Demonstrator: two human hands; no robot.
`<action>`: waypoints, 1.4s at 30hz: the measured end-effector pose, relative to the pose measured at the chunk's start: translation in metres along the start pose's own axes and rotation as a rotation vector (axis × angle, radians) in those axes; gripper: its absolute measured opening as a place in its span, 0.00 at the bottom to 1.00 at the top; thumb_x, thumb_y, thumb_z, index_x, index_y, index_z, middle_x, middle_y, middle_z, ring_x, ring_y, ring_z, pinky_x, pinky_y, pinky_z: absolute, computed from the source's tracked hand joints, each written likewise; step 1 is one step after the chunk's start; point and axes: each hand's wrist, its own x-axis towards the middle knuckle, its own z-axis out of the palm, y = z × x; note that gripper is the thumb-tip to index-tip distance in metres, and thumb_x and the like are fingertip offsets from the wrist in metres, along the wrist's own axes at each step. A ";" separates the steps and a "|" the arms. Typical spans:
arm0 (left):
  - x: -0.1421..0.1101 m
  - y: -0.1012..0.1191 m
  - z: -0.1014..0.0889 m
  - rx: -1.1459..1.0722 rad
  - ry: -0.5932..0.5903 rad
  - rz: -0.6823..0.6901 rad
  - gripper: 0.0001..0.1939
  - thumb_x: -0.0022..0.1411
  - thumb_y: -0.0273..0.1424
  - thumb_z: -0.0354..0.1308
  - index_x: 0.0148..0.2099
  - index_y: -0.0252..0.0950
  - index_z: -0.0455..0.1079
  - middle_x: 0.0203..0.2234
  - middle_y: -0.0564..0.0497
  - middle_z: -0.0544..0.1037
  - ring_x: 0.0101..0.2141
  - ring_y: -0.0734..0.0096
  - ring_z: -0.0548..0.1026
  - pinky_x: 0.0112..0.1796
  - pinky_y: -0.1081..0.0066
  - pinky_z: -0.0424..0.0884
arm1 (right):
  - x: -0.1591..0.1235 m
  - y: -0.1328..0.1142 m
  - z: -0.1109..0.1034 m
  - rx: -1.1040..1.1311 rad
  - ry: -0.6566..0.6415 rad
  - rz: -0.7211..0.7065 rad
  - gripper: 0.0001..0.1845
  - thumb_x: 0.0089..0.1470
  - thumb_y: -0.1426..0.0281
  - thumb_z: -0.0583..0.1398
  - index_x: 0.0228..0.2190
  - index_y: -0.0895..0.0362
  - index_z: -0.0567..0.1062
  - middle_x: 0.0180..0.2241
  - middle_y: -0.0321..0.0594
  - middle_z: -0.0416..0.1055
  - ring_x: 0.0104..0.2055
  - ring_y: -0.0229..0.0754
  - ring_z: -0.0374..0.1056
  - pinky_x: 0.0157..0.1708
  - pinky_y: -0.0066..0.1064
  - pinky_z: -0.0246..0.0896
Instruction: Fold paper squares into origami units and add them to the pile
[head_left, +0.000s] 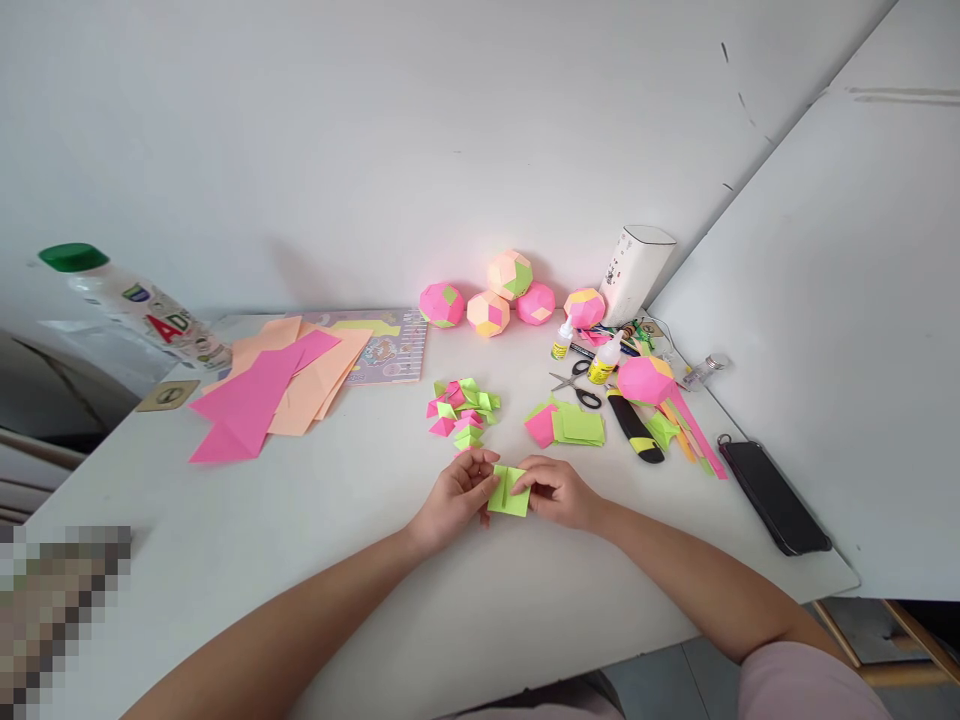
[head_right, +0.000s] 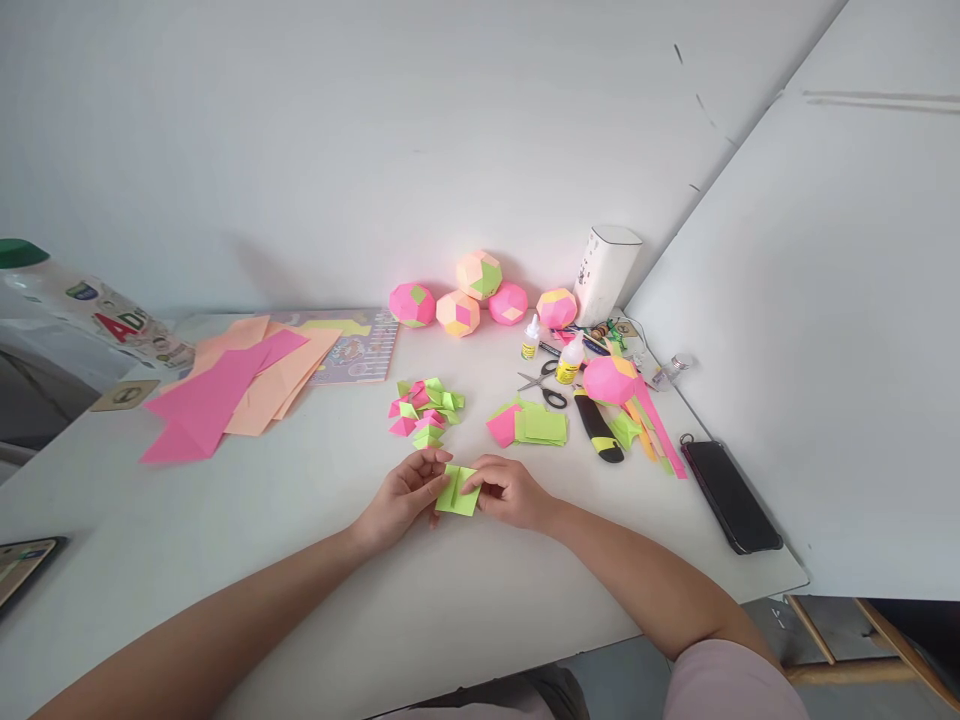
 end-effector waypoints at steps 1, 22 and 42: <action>0.000 0.000 0.000 -0.013 0.001 0.009 0.18 0.53 0.38 0.59 0.42 0.37 0.58 0.26 0.56 0.66 0.21 0.78 0.68 0.16 0.77 0.67 | 0.000 0.000 0.000 0.000 0.011 -0.002 0.05 0.49 0.71 0.58 0.30 0.57 0.74 0.34 0.43 0.66 0.26 0.35 0.62 0.21 0.26 0.58; -0.007 0.000 -0.004 0.154 -0.194 -0.058 0.27 0.59 0.41 0.53 0.57 0.35 0.57 0.30 0.50 0.71 0.28 0.70 0.70 0.29 0.69 0.70 | 0.001 0.005 0.000 -0.139 -0.030 -0.193 0.17 0.51 0.71 0.57 0.45 0.58 0.70 0.35 0.44 0.65 0.26 0.35 0.61 0.21 0.26 0.59; -0.002 -0.001 -0.003 0.187 -0.165 -0.047 0.20 0.62 0.46 0.43 0.34 0.34 0.63 0.19 0.52 0.74 0.21 0.71 0.72 0.24 0.71 0.68 | -0.001 0.001 -0.001 -0.087 -0.064 -0.152 0.23 0.50 0.70 0.60 0.49 0.55 0.66 0.32 0.40 0.64 0.26 0.33 0.62 0.21 0.23 0.61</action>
